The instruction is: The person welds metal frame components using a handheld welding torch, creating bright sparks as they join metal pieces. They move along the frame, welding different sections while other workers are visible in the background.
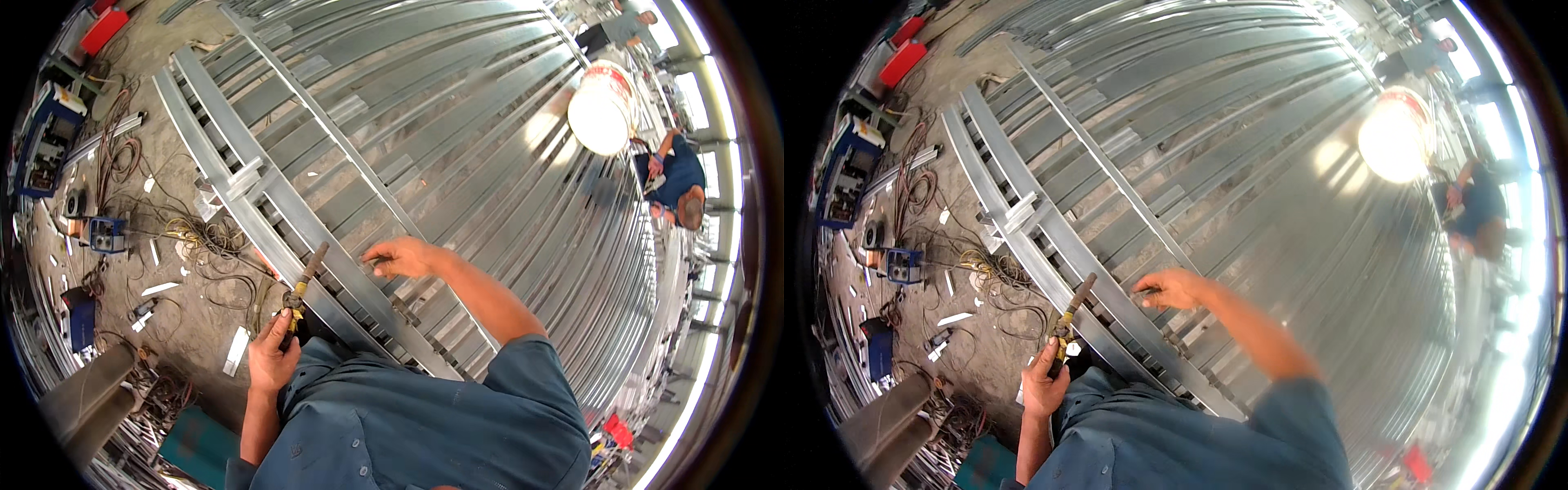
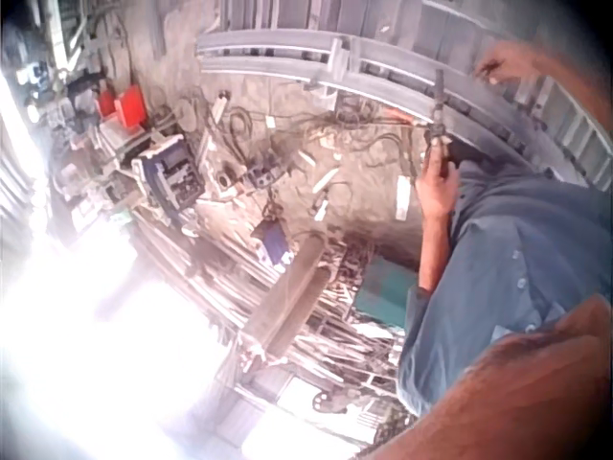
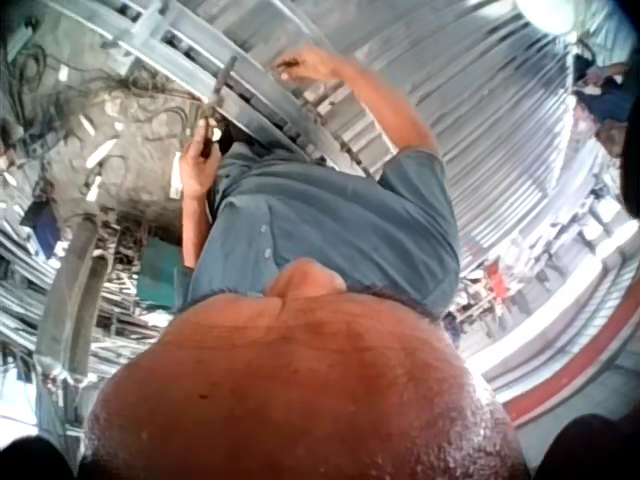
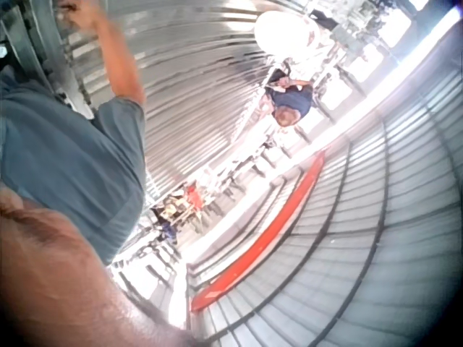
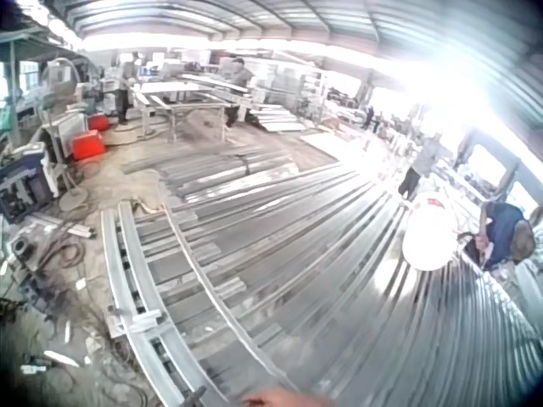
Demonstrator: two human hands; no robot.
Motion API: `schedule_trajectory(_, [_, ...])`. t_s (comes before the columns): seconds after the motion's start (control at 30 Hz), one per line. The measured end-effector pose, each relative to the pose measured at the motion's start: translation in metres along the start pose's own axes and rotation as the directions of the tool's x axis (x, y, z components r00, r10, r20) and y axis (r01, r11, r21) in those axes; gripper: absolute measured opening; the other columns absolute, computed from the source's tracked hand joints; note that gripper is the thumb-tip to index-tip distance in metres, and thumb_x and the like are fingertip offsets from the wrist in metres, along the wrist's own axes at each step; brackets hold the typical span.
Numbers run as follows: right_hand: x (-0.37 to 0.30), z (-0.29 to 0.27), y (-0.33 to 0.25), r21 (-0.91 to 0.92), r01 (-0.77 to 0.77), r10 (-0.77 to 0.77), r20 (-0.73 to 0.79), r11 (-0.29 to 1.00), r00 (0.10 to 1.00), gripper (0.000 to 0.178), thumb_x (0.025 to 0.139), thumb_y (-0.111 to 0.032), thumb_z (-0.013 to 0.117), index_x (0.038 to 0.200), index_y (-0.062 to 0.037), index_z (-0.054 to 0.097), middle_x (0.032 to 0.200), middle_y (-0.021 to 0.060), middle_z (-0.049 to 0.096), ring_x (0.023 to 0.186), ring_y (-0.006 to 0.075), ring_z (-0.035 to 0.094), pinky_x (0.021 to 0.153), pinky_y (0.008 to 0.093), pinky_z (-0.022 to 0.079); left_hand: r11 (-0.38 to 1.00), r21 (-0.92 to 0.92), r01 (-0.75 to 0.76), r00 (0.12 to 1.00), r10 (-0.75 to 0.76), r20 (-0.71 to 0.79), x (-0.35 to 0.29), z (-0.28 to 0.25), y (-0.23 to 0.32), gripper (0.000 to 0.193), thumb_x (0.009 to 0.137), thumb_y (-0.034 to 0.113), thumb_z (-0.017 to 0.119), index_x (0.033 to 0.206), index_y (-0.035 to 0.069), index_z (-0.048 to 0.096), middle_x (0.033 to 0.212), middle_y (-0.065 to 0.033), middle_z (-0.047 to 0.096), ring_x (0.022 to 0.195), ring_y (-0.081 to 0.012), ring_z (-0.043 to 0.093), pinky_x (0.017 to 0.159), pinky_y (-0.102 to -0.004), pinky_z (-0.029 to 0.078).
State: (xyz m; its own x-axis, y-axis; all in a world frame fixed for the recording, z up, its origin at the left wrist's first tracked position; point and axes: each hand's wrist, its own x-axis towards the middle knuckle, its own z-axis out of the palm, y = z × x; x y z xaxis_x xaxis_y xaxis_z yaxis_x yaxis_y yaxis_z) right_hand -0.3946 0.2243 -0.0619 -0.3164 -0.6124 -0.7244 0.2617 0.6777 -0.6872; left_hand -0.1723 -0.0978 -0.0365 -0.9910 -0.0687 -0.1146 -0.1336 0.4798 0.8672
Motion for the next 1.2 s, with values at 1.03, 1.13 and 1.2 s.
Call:
schedule_trajectory(1.03, [0.024,-0.001,0.026,0.029,0.109,-0.108,-0.051,0.994,0.993,0.044,0.1,-0.041,0.069,0.131,-0.0105,0.069,0.118,0.006,0.075,0.075,0.0153,0.074,0.069,0.0314,0.059,0.995,0.094,-0.044,0.995,0.035,0.089,-0.014,0.02,0.008,0.074,0.08,-0.006,0.071,0.15,0.011,0.055,0.108,-0.019,0.072,0.087,-0.0234,0.069,0.077,-0.0335,0.055])
schedule_trajectory(1.13, [0.023,-0.002,0.026,0.062,0.09,-0.088,-0.033,0.994,0.996,0.043,0.1,-0.04,0.07,0.13,-0.0104,0.069,0.12,0.0068,0.074,0.075,0.0152,0.074,0.067,0.0308,0.058,0.997,0.07,-0.037,0.995,0.03,0.1,-0.013,0.02,0.013,0.071,0.083,-0.006,0.069,0.151,0.007,0.053,0.116,-0.0161,0.074,0.095,-0.0103,0.063,0.082,-0.0278,0.053])
schedule_trajectory(1.2, [0.022,-0.004,0.024,0.089,0.075,-0.074,-0.02,0.993,0.997,0.043,0.1,-0.041,0.07,0.13,-0.0099,0.069,0.121,0.0077,0.074,0.076,0.0154,0.074,0.067,0.031,0.058,0.995,0.087,-0.048,0.994,0.04,0.099,-0.011,0.019,0.015,0.071,0.083,-0.006,0.069,0.151,0.006,0.053,0.117,-0.0162,0.074,0.095,-0.0103,0.063,0.083,-0.0277,0.053])
